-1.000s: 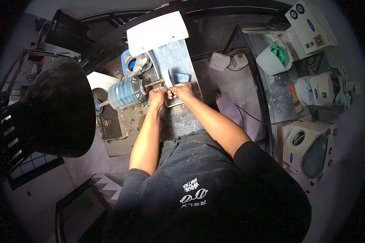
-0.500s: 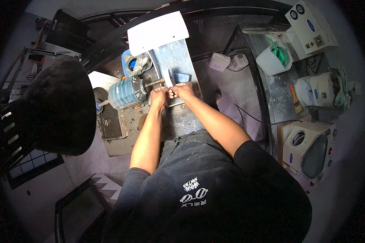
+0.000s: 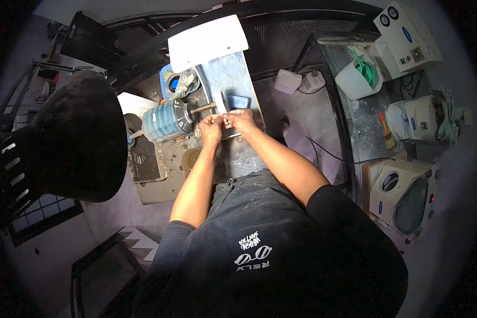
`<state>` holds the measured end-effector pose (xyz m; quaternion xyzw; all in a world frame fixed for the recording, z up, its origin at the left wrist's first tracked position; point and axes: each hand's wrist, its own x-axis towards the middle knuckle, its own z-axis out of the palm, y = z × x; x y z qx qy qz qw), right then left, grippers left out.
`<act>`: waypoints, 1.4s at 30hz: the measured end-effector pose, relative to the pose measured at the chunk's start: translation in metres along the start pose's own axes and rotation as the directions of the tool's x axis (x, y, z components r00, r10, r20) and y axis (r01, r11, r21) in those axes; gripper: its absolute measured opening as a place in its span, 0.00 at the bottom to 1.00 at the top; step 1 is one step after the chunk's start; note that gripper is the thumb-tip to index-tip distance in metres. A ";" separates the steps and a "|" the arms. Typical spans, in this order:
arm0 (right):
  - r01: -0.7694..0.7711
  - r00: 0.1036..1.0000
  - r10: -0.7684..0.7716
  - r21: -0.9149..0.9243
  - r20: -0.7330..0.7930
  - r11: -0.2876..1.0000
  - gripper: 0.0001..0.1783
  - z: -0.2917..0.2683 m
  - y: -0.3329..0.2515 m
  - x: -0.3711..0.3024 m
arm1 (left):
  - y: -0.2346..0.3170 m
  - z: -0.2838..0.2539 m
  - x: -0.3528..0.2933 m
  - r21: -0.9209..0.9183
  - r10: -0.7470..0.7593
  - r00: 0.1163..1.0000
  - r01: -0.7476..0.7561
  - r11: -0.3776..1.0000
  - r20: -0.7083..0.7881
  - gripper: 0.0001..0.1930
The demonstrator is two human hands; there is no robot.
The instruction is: The person grinds a dental workpiece against a rotating wheel by hand, moves the overhead lamp, and walks across the room holding the workpiece.
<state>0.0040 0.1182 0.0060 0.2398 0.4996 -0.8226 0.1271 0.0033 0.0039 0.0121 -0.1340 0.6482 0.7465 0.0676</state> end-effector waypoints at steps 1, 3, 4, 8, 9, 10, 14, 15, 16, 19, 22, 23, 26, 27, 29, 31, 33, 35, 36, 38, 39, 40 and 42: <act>0.001 1.000 -0.001 0.000 0.002 1.000 0.06 0.000 -0.001 0.002 | -0.001 0.000 0.002 0.000 0.002 1.000 -0.002 1.000 -0.001 0.03; -0.021 1.000 0.021 -0.004 0.006 1.000 0.05 -0.003 -0.003 0.006 | -0.004 0.002 0.006 -0.010 -0.074 0.997 0.074 0.997 -0.011 0.03; -0.020 1.000 0.020 -0.003 0.005 1.000 0.05 -0.004 -0.003 0.007 | -0.005 0.003 0.008 -0.010 -0.074 0.997 0.074 0.997 -0.010 0.03; -0.045 0.999 0.045 0.006 -0.018 0.999 0.05 -0.001 -0.006 0.006 | -0.006 0.001 0.010 -0.041 -0.137 0.990 0.136 0.990 -0.020 0.03; -0.043 0.999 0.043 0.007 -0.016 0.999 0.05 0.000 -0.006 0.005 | -0.006 0.001 0.010 -0.051 -0.155 0.988 0.153 0.987 -0.029 0.03; -0.043 0.999 0.043 0.008 -0.017 0.999 0.05 0.002 -0.006 0.003 | -0.006 -0.001 0.009 -0.050 -0.155 0.987 0.154 0.987 -0.029 0.03; -0.017 1.000 0.017 -0.042 -0.001 0.999 0.05 0.000 -0.005 0.001 | -0.005 -0.001 0.008 -0.085 -0.153 0.988 0.153 0.985 0.009 0.03; -0.013 1.000 0.013 -0.040 -0.006 0.999 0.05 0.000 -0.005 -0.001 | -0.005 -0.001 0.007 -0.055 -0.136 0.991 0.136 0.989 0.006 0.03; -0.015 1.000 0.015 -0.042 -0.004 0.999 0.05 0.001 -0.006 -0.002 | -0.005 -0.001 0.006 -0.056 -0.136 0.991 0.136 0.989 0.002 0.03; 0.007 0.999 -0.004 -0.085 0.039 0.996 0.06 -0.006 -0.005 0.001 | -0.007 0.002 0.002 0.004 0.008 0.999 -0.008 1.000 0.034 0.02; 0.062 0.997 -0.057 -0.118 0.049 0.991 0.07 -0.011 0.001 0.002 | -0.012 0.006 -0.005 0.038 0.111 0.994 -0.111 0.993 -0.017 0.02; 0.095 0.995 -0.090 -0.122 0.045 0.988 0.05 -0.012 0.002 0.000 | -0.011 0.007 -0.007 0.075 0.145 0.989 -0.143 0.987 -0.024 0.03; 0.124 0.992 -0.122 -0.131 0.024 0.984 0.06 -0.012 0.003 -0.003 | -0.008 0.010 -0.012 0.177 0.193 0.980 -0.182 0.967 -0.046 0.03; 0.123 0.992 -0.121 -0.131 0.025 0.984 0.06 -0.010 0.002 -0.003 | -0.011 0.009 -0.011 0.177 0.193 0.980 -0.182 0.967 -0.047 0.03; 0.099 0.995 -0.097 -0.120 0.018 0.988 0.06 -0.008 0.000 -0.004 | -0.015 0.010 -0.008 0.079 0.146 0.986 -0.139 0.987 -0.079 0.03; 0.076 0.997 -0.076 -0.104 0.007 0.992 0.06 -0.005 -0.001 -0.004 | -0.016 0.009 -0.004 0.067 0.122 0.989 -0.117 0.991 -0.080 0.03; 0.057 0.998 -0.058 -0.086 -0.011 0.995 0.05 -0.008 -0.001 0.000 | -0.013 0.012 -0.001 0.053 0.097 0.993 -0.093 0.994 -0.074 0.03; 0.021 1.000 -0.022 -0.064 -0.013 0.998 0.07 -0.008 -0.002 0.003 | -0.010 0.013 0.001 0.012 0.001 0.997 0.000 1.000 -0.081 0.03; 0.020 1.000 -0.021 -0.065 -0.013 0.998 0.07 -0.007 -0.002 0.003 | -0.009 0.012 0.001 0.011 0.001 0.997 0.000 1.000 -0.081 0.03; 0.001 0.999 -0.004 -0.074 -0.038 0.997 0.05 -0.005 -0.003 0.004 | -0.006 0.011 0.002 -0.001 -0.043 0.996 0.043 0.999 -0.078 0.03; 0.001 0.999 -0.004 -0.073 -0.038 0.997 0.05 -0.005 -0.002 0.005 | -0.005 0.010 0.003 0.000 -0.043 0.996 0.043 0.999 -0.077 0.03; -0.006 0.999 0.003 -0.068 -0.040 0.998 0.05 -0.005 -0.002 0.006 | -0.004 0.010 0.003 0.008 -0.057 0.996 0.058 0.998 -0.067 0.03; -0.014 0.999 0.011 -0.063 -0.042 0.998 0.04 -0.004 -0.001 0.007 | -0.002 0.009 0.004 0.016 -0.072 0.996 0.073 0.997 -0.058 0.03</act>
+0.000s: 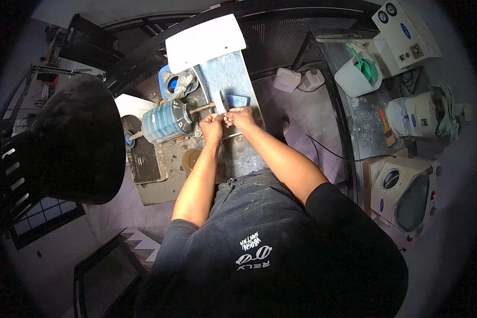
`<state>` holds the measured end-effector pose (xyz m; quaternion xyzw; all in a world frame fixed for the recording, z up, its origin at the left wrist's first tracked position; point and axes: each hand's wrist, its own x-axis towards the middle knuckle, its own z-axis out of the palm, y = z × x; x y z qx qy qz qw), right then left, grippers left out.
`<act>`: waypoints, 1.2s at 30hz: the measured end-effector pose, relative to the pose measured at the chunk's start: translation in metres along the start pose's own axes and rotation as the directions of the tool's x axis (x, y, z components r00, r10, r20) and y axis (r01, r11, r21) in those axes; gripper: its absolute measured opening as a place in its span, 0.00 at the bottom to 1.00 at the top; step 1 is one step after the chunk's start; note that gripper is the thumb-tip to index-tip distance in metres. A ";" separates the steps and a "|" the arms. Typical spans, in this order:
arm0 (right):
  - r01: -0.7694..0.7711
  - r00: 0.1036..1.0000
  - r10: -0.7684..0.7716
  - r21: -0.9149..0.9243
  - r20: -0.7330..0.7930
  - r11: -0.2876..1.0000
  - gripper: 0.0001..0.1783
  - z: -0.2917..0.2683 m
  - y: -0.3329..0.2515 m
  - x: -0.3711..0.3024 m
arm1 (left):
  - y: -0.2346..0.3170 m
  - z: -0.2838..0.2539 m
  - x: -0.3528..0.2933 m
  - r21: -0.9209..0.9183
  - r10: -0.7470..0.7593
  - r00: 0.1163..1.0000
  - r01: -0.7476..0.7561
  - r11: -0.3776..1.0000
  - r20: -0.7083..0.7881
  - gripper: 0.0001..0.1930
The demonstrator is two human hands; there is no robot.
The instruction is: The person grinds a dental workpiece against a rotating wheel by hand, moves the overhead lamp, and walks across the room holding the workpiece.
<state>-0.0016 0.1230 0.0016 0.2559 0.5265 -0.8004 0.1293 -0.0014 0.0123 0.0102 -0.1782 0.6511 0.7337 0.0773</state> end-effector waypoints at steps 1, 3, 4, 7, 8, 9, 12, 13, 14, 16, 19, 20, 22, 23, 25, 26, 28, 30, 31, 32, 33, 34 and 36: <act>-0.004 1.000 0.004 0.014 0.009 1.000 0.04 0.000 0.000 0.000 | 0.001 0.000 0.000 -0.015 -0.016 1.000 0.016 1.000 0.009 0.04; -0.010 1.000 0.009 0.027 0.023 1.000 0.04 0.002 0.000 0.000 | 0.000 -0.004 0.003 -0.030 -0.030 0.999 0.030 0.999 0.014 0.04; -0.014 0.999 0.013 0.029 0.033 0.999 0.03 0.003 0.000 0.000 | -0.001 -0.006 0.005 -0.024 -0.044 0.999 0.045 0.999 0.021 0.03; -0.015 0.999 0.014 0.019 0.029 1.000 0.03 0.006 0.001 -0.001 | -0.001 -0.009 0.007 -0.008 -0.060 0.998 0.060 0.998 0.024 0.03; -0.011 1.000 0.011 0.008 0.012 1.000 0.04 0.006 0.001 -0.001 | -0.001 -0.009 0.007 0.002 -0.063 0.998 0.063 0.998 0.021 0.03; -0.011 1.000 0.011 0.007 0.012 1.000 0.04 0.006 0.002 -0.001 | 0.000 -0.010 0.006 0.002 -0.063 0.998 0.063 0.998 0.021 0.03; -0.007 0.999 0.006 0.020 0.052 1.000 0.04 0.004 0.007 0.000 | 0.004 -0.009 -0.003 -0.010 -0.015 1.000 0.015 1.000 0.026 0.03; 0.002 0.998 -0.006 0.055 0.066 0.999 0.05 0.002 0.009 0.000 | 0.005 -0.008 -0.007 -0.032 0.014 0.999 -0.013 0.999 0.034 0.04; 0.010 0.996 -0.017 0.088 0.088 0.996 0.05 0.005 0.009 -0.002 | 0.005 -0.010 -0.008 -0.053 0.046 0.998 -0.044 0.998 0.034 0.04; 0.010 0.996 -0.018 0.090 0.088 0.996 0.05 0.009 0.011 -0.007 | 0.000 -0.015 -0.007 -0.067 0.086 0.996 -0.083 0.994 0.036 0.04; 0.008 0.998 -0.013 0.083 0.064 0.997 0.05 0.010 0.010 -0.008 | -0.002 -0.016 -0.007 -0.069 0.131 0.991 -0.129 0.989 0.039 0.03; 0.004 0.999 -0.007 0.074 0.044 0.997 0.05 0.009 0.010 -0.008 | -0.001 -0.015 -0.007 -0.055 0.139 0.990 -0.137 0.989 0.036 0.03; 0.007 0.999 -0.010 0.068 0.049 0.998 0.05 0.008 0.009 -0.008 | -0.001 -0.013 -0.008 -0.027 0.146 0.989 -0.145 0.989 0.034 0.03; 0.008 0.998 -0.012 0.061 0.056 0.998 0.05 0.009 0.009 -0.008 | -0.001 -0.014 -0.009 0.002 0.154 0.988 -0.154 0.988 0.028 0.03; 0.004 0.999 -0.007 0.060 0.049 0.998 0.05 0.007 0.008 -0.009 | 0.000 -0.012 -0.008 -0.019 0.140 0.989 -0.140 0.990 0.039 0.03; -0.002 0.999 0.000 0.057 0.043 0.998 0.05 0.006 0.009 -0.011 | -0.001 -0.012 -0.009 -0.040 0.126 0.991 -0.124 0.991 0.048 0.03; -0.006 0.999 0.002 0.079 0.043 0.997 0.04 0.007 0.008 -0.009 | -0.002 -0.010 -0.009 -0.048 0.116 0.993 -0.115 0.992 0.031 0.03; -0.008 0.999 0.003 0.100 0.045 0.995 0.04 0.008 0.006 -0.007 | -0.003 -0.010 -0.005 -0.056 0.109 0.994 -0.108 0.993 0.013 0.03; -0.006 0.999 0.004 0.082 0.036 0.997 0.04 0.008 0.006 -0.006 | -0.003 -0.009 -0.003 -0.046 0.081 0.997 -0.080 0.996 0.008 0.03; -0.004 1.000 0.003 0.063 0.026 0.998 0.04 0.006 0.006 -0.004 | -0.002 -0.008 -0.001 -0.037 0.053 0.999 -0.052 0.998 0.006 0.03; -0.003 1.000 0.002 0.064 0.024 0.998 0.04 0.004 0.006 -0.002 | -0.002 -0.006 0.000 -0.037 0.053 0.999 -0.052 0.998 0.008 0.03; -0.011 1.000 0.009 0.076 0.021 0.997 0.04 0.001 0.006 -0.001 | -0.002 -0.004 0.000 -0.012 0.035 0.999 -0.035 0.999 0.008 0.03; -0.019 1.000 0.017 0.087 0.022 0.996 0.03 0.002 0.004 -0.002 | -0.002 -0.003 0.001 0.013 0.019 1.000 -0.019 1.000 0.004 0.03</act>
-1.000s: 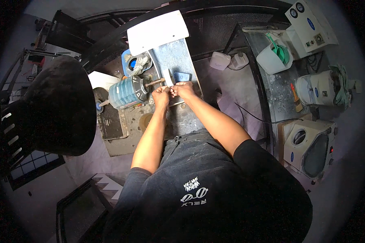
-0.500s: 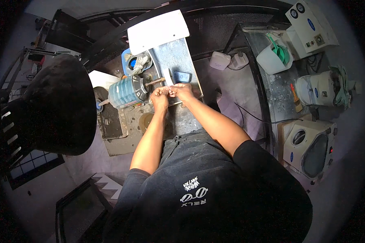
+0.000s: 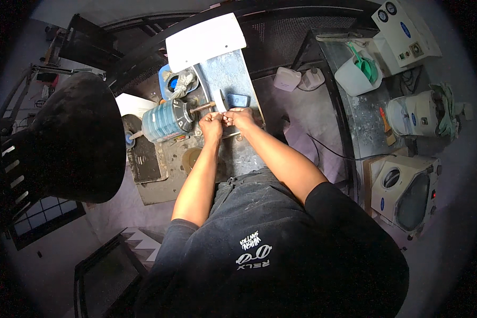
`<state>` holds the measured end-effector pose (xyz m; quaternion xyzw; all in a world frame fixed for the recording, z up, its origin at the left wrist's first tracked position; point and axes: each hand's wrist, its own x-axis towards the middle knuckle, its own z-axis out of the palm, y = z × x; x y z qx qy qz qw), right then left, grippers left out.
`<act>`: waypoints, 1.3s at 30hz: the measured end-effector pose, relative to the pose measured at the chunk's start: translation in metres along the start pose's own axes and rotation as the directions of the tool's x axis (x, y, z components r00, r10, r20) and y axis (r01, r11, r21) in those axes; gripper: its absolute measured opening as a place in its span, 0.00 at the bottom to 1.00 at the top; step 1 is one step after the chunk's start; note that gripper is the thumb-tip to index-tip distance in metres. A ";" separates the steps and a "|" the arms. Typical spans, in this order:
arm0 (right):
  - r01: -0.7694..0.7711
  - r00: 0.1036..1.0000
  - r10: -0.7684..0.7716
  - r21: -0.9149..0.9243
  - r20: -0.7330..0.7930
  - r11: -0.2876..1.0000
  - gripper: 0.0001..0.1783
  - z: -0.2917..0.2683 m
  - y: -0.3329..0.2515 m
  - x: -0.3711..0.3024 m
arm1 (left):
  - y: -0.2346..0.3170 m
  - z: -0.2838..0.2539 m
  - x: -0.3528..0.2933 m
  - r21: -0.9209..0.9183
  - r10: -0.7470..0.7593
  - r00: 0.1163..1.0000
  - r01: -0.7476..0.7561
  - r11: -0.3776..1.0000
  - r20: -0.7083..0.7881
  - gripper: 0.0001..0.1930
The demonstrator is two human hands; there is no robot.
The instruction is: The person grinds a dental workpiece against a rotating wheel by hand, moves the overhead lamp, and walks across the room holding the workpiece.
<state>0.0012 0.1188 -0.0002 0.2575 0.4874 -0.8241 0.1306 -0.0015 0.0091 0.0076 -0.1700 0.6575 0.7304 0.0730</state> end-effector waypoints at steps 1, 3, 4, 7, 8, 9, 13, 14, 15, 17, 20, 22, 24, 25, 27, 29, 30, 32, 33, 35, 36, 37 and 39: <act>-0.021 1.000 0.021 -0.011 -0.014 1.000 0.03 0.001 -0.001 0.000 | 0.000 0.000 0.001 -0.020 -0.011 1.000 0.011 1.000 -0.007 0.03; -0.041 0.999 0.041 -0.022 -0.027 0.999 0.02 0.003 -0.004 -0.001 | -0.001 -0.001 0.003 -0.039 -0.020 1.000 0.019 0.999 -0.014 0.03; -0.041 0.999 0.041 -0.021 -0.015 0.999 0.02 0.004 -0.005 -0.002 | -0.001 -0.002 0.004 -0.034 -0.040 0.999 0.040 0.999 -0.010 0.03; -0.033 0.999 0.033 -0.033 0.012 0.999 0.03 0.004 -0.006 -0.006 | 0.005 -0.003 -0.001 -0.049 -0.060 0.998 0.060 0.997 -0.003 0.03; -0.023 0.999 0.025 -0.048 0.035 0.999 0.04 0.004 -0.006 -0.007 | 0.005 -0.005 -0.004 -0.070 -0.053 0.999 0.053 0.996 -0.005 0.03; -0.022 0.999 0.024 -0.047 0.034 0.999 0.04 0.004 -0.005 -0.008 | 0.004 -0.007 -0.004 -0.070 -0.053 0.999 0.052 0.996 -0.004 0.03; 0.044 0.996 -0.040 -0.041 0.080 0.998 0.06 0.006 0.000 -0.010 | -0.004 -0.012 -0.004 -0.058 0.090 0.995 -0.088 0.994 0.039 0.03; 0.046 0.998 -0.045 -0.022 0.050 0.999 0.07 0.003 0.002 -0.009 | -0.005 -0.008 -0.004 -0.062 0.124 0.992 -0.123 0.990 0.026 0.03; 0.048 0.998 -0.047 -0.024 0.049 0.999 0.07 0.003 0.004 -0.008 | -0.005 -0.006 -0.005 -0.064 0.125 0.992 -0.123 0.990 0.028 0.03; 0.023 0.999 -0.023 0.007 0.032 1.000 0.07 0.003 0.008 -0.008 | -0.004 -0.005 -0.009 -0.061 0.123 0.992 -0.125 0.990 -0.033 0.03; 0.014 0.999 -0.014 0.003 0.030 1.000 0.06 0.002 0.008 -0.006 | -0.004 -0.003 -0.009 -0.095 0.089 0.995 -0.092 0.991 -0.039 0.02; 0.008 1.000 -0.009 0.010 0.024 1.000 0.05 0.003 0.007 -0.004 | -0.005 -0.001 -0.006 -0.133 0.065 0.997 -0.071 0.989 -0.049 0.02; 0.005 1.000 -0.006 0.018 0.011 1.000 0.05 0.001 0.004 0.000 | 0.000 0.005 -0.006 -0.172 0.038 0.998 -0.046 0.984 -0.050 0.02; -0.016 1.000 0.016 -0.010 -0.004 1.000 0.04 -0.001 0.002 0.002 | 0.002 0.009 -0.006 -0.156 0.001 0.998 -0.011 0.988 -0.061 0.03; -0.082 0.996 0.082 -0.012 -0.018 0.997 0.03 -0.002 0.000 0.003 | 0.002 0.009 -0.006 -0.140 -0.035 0.997 0.024 0.990 -0.075 0.03; -0.109 0.994 0.109 -0.001 0.006 0.994 0.03 -0.001 -0.001 0.003 | 0.003 0.004 -0.004 -0.143 -0.043 0.999 0.039 0.989 -0.030 0.02; -0.137 0.990 0.136 0.009 0.031 0.991 0.02 -0.001 -0.001 0.003 | 0.002 0.003 -0.003 -0.143 -0.042 0.999 0.037 0.989 -0.032 0.02; -0.144 0.989 0.143 0.020 0.046 0.989 0.02 -0.003 -0.006 0.004 | 0.001 0.002 -0.003 -0.119 -0.062 0.998 0.058 0.991 -0.032 0.02; -0.152 0.987 0.150 0.031 0.057 0.988 0.02 -0.004 -0.007 0.004 | 0.000 0.003 -0.003 -0.119 -0.063 0.998 0.058 0.991 -0.032 0.02; -0.135 0.990 0.135 0.005 0.051 0.991 0.03 -0.003 -0.007 0.002 | 0.001 0.008 -0.002 -0.115 -0.059 0.995 0.050 0.992 -0.075 0.02; -0.119 0.992 0.120 -0.020 0.046 0.993 0.03 -0.002 -0.007 0.001 | 0.003 0.006 -0.003 -0.117 -0.059 0.996 0.050 0.992 -0.074 0.02; -0.092 0.995 0.094 -0.036 0.035 0.995 0.03 0.000 -0.007 -0.001 | 0.004 0.002 -0.005 -0.105 -0.060 0.997 0.055 0.993 -0.052 0.02; -0.102 0.993 0.103 -0.032 0.050 0.994 0.03 -0.001 -0.009 -0.001 | 0.005 -0.003 -0.007 -0.079 -0.050 0.998 0.047 0.996 -0.037 0.02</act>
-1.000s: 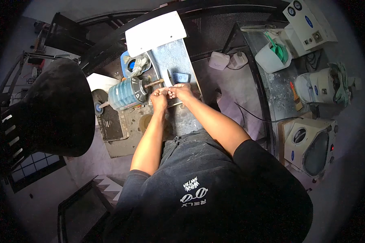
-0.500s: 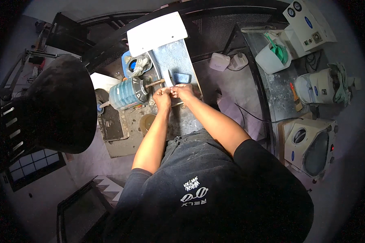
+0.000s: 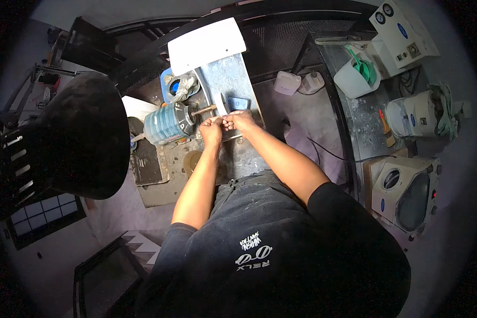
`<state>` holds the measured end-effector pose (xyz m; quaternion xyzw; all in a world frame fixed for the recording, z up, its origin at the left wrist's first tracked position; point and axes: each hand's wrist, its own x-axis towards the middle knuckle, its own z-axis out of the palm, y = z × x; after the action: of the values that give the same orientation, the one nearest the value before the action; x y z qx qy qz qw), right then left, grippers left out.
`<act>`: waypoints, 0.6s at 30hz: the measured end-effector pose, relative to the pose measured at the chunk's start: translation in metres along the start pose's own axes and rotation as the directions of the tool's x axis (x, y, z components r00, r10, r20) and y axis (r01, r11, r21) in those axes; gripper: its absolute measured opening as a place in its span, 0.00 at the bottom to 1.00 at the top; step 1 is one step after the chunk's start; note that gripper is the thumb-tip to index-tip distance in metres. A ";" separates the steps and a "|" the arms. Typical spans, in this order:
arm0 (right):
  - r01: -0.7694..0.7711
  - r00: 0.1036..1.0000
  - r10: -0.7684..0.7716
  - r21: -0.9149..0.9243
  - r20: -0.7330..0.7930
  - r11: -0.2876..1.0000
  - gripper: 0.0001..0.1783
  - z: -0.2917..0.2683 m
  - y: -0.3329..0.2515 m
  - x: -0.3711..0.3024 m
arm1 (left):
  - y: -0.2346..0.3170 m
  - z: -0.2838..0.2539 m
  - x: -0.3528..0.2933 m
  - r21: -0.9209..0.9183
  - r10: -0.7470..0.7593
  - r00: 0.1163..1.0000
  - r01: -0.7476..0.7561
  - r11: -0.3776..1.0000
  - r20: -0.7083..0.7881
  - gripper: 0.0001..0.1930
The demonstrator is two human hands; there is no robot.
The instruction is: The person grinds a dental workpiece against a rotating wheel by hand, moves the overhead lamp, and walks across the room holding the workpiece.
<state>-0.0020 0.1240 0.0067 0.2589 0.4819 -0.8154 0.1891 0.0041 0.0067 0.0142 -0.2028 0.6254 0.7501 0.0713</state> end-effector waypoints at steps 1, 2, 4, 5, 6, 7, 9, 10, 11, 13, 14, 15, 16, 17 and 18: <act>-0.009 1.000 0.009 0.007 0.013 1.000 0.03 -0.001 -0.001 0.000 | 0.000 0.001 0.001 -0.002 0.000 1.000 0.000 1.000 -0.004 0.02; -0.014 1.000 0.014 0.011 0.028 1.000 0.03 -0.001 -0.003 -0.002 | -0.001 0.005 0.003 -0.023 0.010 1.000 -0.010 1.000 -0.007 0.02; -0.009 1.000 0.009 -0.011 0.025 1.000 0.03 0.003 -0.005 -0.005 | -0.004 0.006 0.003 -0.040 0.035 0.999 -0.036 0.999 -0.029 0.03; -0.007 1.000 0.007 -0.023 0.013 1.000 0.03 0.005 -0.006 -0.006 | -0.003 0.004 0.003 -0.043 0.035 0.999 -0.036 0.998 -0.030 0.03; -0.007 0.999 0.009 -0.046 0.037 0.999 0.06 0.007 -0.007 -0.009 | -0.001 0.001 0.002 -0.063 0.012 1.000 -0.014 0.998 -0.021 0.03; -0.004 0.999 0.006 -0.049 0.039 0.999 0.06 0.009 -0.009 -0.012 | 0.002 -0.003 0.002 -0.082 -0.009 1.000 0.008 0.997 -0.012 0.04; -0.026 0.993 0.032 -0.053 0.116 0.998 0.08 0.017 -0.012 -0.020 | 0.011 -0.012 -0.005 -0.071 0.012 1.000 -0.014 0.997 -0.025 0.04; 0.002 0.990 0.008 -0.074 0.138 0.997 0.09 0.020 -0.014 -0.026 | 0.016 -0.017 -0.009 -0.049 0.066 0.998 -0.065 0.997 0.019 0.04; 0.006 0.990 0.005 -0.076 0.138 0.997 0.09 0.020 -0.016 -0.030 | 0.022 -0.019 -0.014 -0.029 0.116 0.991 -0.114 0.993 0.070 0.05; 0.116 0.974 -0.096 -0.088 0.203 0.989 0.09 0.020 -0.022 -0.037 | 0.036 -0.021 -0.021 -0.055 0.185 0.974 -0.180 0.982 0.127 0.04; 0.150 0.958 -0.118 -0.106 0.262 0.983 0.09 0.027 -0.031 -0.046 | 0.045 -0.024 -0.025 -0.069 0.254 0.957 -0.246 0.967 0.139 0.04; 0.152 0.957 -0.118 -0.110 0.264 0.982 0.09 0.029 -0.039 -0.052 | 0.057 -0.022 -0.031 -0.085 0.317 0.935 -0.307 0.948 0.158 0.04; 0.244 0.932 -0.199 -0.119 0.302 0.962 0.09 0.032 -0.048 -0.058 | 0.068 -0.017 -0.037 -0.109 0.362 0.920 -0.348 0.931 0.152 0.02; 0.337 0.898 -0.279 -0.124 0.341 0.933 0.09 0.036 -0.059 -0.066 | 0.082 -0.014 -0.044 -0.095 0.397 0.905 -0.387 0.917 0.155 0.02; 0.400 0.873 -0.327 -0.148 0.360 0.904 0.09 0.042 -0.071 -0.076 | 0.093 -0.011 -0.051 -0.100 0.436 0.888 -0.426 0.899 0.144 0.02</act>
<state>0.0083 0.1246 0.1180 0.0018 0.5705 -0.8100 0.1359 0.0187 -0.0157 0.1177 0.0006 0.6218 0.7814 -0.0530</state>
